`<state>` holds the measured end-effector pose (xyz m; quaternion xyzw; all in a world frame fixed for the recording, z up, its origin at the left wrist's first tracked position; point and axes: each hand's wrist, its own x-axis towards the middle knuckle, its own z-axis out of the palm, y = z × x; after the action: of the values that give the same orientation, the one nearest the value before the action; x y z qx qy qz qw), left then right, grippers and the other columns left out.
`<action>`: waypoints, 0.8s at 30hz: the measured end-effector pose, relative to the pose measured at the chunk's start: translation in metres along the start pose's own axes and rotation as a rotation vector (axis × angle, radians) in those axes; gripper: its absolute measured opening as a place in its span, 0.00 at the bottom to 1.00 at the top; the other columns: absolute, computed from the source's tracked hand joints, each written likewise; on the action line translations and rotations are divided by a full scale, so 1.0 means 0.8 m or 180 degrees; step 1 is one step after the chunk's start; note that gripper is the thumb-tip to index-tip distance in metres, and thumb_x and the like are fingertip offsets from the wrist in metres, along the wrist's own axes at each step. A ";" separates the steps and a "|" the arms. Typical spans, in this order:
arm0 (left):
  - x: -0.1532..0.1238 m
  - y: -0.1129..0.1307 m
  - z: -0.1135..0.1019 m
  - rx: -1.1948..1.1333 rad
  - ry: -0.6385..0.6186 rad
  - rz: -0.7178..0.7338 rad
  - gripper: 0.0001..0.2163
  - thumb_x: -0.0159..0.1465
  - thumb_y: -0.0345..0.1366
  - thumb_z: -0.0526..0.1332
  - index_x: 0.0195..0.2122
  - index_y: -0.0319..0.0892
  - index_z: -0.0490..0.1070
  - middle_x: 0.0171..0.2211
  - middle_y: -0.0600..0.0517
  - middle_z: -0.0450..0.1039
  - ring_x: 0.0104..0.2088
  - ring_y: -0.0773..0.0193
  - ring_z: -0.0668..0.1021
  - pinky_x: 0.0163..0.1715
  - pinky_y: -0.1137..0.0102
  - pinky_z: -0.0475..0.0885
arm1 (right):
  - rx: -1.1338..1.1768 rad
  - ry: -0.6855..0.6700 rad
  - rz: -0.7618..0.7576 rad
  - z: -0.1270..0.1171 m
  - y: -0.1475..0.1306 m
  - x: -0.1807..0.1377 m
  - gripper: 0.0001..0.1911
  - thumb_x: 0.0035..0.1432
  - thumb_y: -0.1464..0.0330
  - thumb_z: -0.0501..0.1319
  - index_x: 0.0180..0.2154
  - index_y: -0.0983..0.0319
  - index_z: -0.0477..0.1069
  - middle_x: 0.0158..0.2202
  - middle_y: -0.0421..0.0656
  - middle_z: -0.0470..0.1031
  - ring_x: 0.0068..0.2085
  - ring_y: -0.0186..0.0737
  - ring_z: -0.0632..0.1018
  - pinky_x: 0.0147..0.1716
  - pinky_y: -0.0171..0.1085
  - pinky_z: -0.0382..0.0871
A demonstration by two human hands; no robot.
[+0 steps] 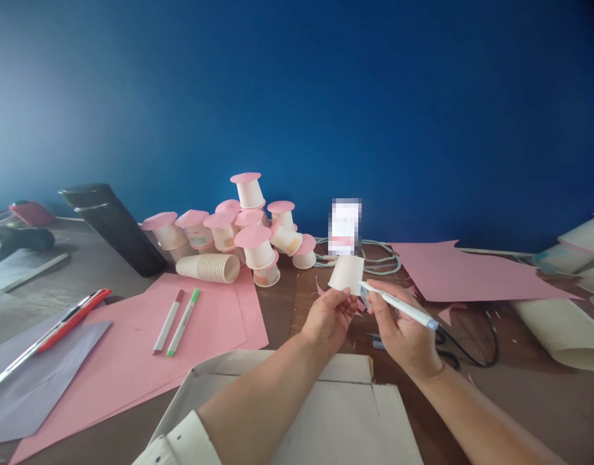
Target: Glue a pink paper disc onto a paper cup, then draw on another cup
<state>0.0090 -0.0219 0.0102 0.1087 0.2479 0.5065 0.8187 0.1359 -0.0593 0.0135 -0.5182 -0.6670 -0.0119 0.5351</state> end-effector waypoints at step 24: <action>-0.001 -0.002 -0.001 0.0103 -0.0222 -0.0049 0.02 0.57 0.24 0.61 0.29 0.31 0.72 0.23 0.49 0.72 0.26 0.70 0.75 0.33 0.76 0.72 | -0.0228 -0.0081 -0.0021 0.003 0.002 0.000 0.12 0.62 0.64 0.57 0.44 0.62 0.72 0.41 0.47 0.78 0.40 0.42 0.79 0.43 0.41 0.74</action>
<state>0.0093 -0.0233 0.0092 0.1376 0.2283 0.4919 0.8288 0.1352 -0.0573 0.0116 -0.5350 -0.6746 -0.0309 0.5077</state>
